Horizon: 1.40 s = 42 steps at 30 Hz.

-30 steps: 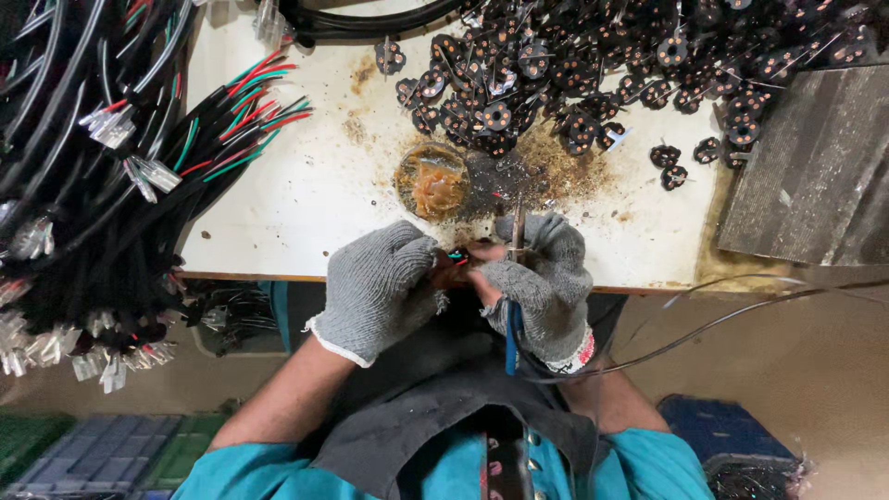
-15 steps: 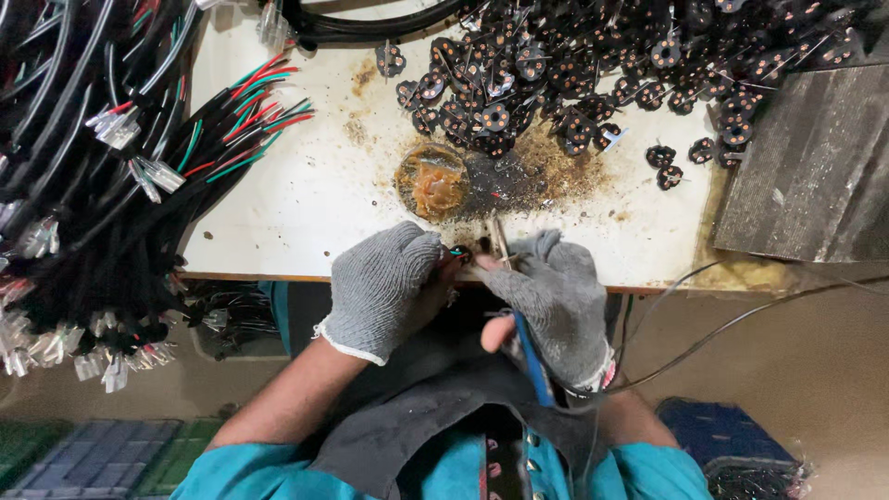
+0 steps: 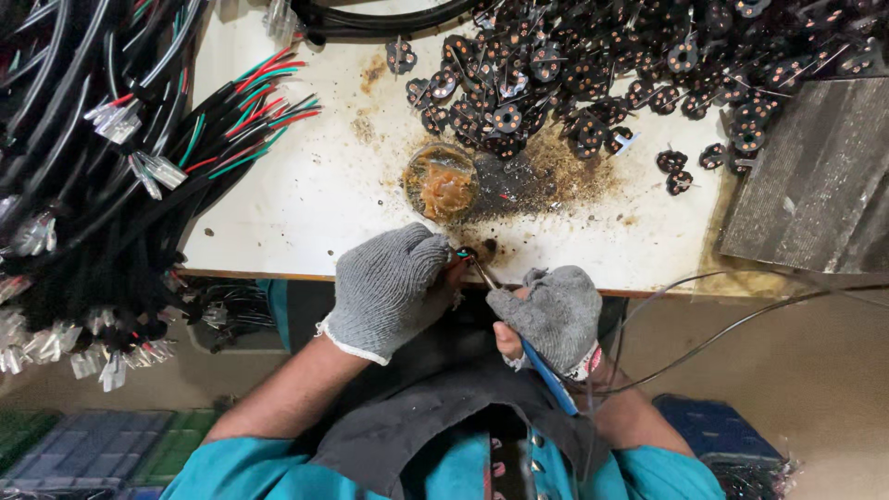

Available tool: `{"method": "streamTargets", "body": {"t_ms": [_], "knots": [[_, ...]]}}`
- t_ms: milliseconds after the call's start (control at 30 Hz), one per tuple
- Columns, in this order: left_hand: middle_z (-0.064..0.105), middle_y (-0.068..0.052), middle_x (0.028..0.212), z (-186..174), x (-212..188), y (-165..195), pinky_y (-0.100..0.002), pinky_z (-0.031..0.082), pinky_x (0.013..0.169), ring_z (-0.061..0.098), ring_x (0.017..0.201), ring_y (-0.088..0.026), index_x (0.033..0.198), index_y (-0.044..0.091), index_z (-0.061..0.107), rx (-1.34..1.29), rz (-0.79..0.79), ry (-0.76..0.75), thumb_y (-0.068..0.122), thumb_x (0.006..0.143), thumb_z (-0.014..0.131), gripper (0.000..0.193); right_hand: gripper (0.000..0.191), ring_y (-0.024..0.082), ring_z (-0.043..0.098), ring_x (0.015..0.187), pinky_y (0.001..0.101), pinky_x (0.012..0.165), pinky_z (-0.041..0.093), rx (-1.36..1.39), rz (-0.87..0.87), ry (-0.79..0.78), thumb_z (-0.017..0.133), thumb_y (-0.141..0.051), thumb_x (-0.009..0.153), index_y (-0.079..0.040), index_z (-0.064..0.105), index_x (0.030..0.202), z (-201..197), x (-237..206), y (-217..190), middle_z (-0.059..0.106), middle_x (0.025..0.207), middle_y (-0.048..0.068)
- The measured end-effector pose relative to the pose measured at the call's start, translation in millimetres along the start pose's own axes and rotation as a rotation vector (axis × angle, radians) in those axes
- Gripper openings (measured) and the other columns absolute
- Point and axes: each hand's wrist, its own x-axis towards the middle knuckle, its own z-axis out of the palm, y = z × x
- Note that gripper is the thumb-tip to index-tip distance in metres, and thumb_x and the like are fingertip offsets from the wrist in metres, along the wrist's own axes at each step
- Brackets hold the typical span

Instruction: The person solders wires to small black electrical connectors at a workbench. They hold a connector in one gloved hand, position a stripped wire end against its terminal, and apply a soldering iron to join them, repeating the process for successive connectors and setting finished pieces on the bench.

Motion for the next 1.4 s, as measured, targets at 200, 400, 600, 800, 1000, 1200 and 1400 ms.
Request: {"method": "streamTargets", "body": {"t_ms": [200, 400, 600, 800, 1000, 1200, 1400], "knots": [[0.056, -0.007, 0.073, 2.2, -1.3, -3.3, -0.046, 0.046, 0.053, 0.061, 0.064, -0.031, 0.079, 0.014, 0.06, -0.01, 0.011, -0.005, 0.028, 0.084, 0.078, 0.023, 0.043, 0.013, 0.065, 0.041, 0.0293, 0.043, 0.052, 0.036, -0.014, -0.118, 0.073, -0.038, 0.085, -0.014, 0.069, 0.05, -0.7, 7.3, -3.8, 0.065, 0.045, -0.003], [0.056, -0.007, 0.073, 2.3, -1.9, -3.0, -0.045, 0.046, 0.053, 0.061, 0.064, -0.031, 0.079, 0.014, 0.06, -0.018, 0.02, 0.019, 0.028, 0.085, 0.078, 0.023, 0.044, 0.013, 0.064, 0.041, 0.0293, 0.043, 0.05, -0.012, -0.105, -0.106, 0.073, -0.041, 0.086, -0.014, 0.07, 0.051, 1.6, 7.5, 3.9, 0.064, 0.045, -0.002], [0.057, -0.008, 0.072, 1.5, -1.8, -2.5, -0.045, 0.047, 0.053, 0.061, 0.064, -0.031, 0.078, 0.014, 0.06, -0.003, 0.014, 0.001, 0.027, 0.083, 0.078, 0.023, 0.036, 0.016, 0.065, 0.042, 0.0313, 0.041, 0.051, 0.399, 0.051, -0.091, 0.078, -0.029, 0.088, -0.013, 0.072, 0.057, 1.1, 3.0, -2.6, 0.065, 0.048, -0.002], [0.056, -0.008, 0.07, 2.1, -0.4, -1.7, -0.046, 0.047, 0.053, 0.061, 0.063, -0.032, 0.076, 0.014, 0.059, 0.0, 0.016, 0.02, 0.027, 0.084, 0.077, 0.024, 0.036, 0.018, 0.05, 0.045, 0.034, 0.041, 0.035, -0.352, -1.091, 0.323, 0.085, -0.016, 0.068, -0.018, 0.079, 0.104, -19.3, 16.5, -3.8, 0.053, 0.057, -0.006], [0.055, -0.008, 0.07, 0.1, 0.0, -1.0, -0.045, 0.046, 0.052, 0.061, 0.063, -0.032, 0.077, 0.014, 0.058, -0.004, 0.024, 0.016, 0.028, 0.085, 0.077, 0.025, 0.036, 0.016, 0.052, 0.05, 0.0332, 0.045, 0.036, -0.28, -1.068, 0.343, 0.083, -0.013, 0.073, -0.016, 0.078, 0.109, -16.2, 15.2, -1.7, 0.056, 0.064, -0.007], [0.055, -0.008, 0.069, 1.1, -0.1, -1.1, -0.045, 0.046, 0.052, 0.061, 0.062, -0.032, 0.075, 0.014, 0.058, 0.0, 0.013, 0.013, 0.029, 0.085, 0.078, 0.027, 0.012, 0.013, 0.057, 0.052, 0.0314, 0.05, 0.042, -0.156, -0.779, 0.142, 0.082, -0.02, 0.081, -0.025, 0.075, 0.089, -9.2, 6.6, 15.9, 0.062, 0.065, -0.01], [0.056, -0.008, 0.071, 1.4, -1.3, -2.0, -0.045, 0.047, 0.053, 0.061, 0.063, -0.031, 0.076, 0.014, 0.058, -0.01, 0.022, 0.015, 0.026, 0.081, 0.078, 0.024, 0.029, 0.019, 0.054, 0.053, 0.0389, 0.05, 0.036, -0.26, -0.956, 0.355, 0.087, -0.02, 0.072, -0.02, 0.077, 0.1, -0.7, 3.5, 27.0, 0.064, 0.066, -0.006]]}}
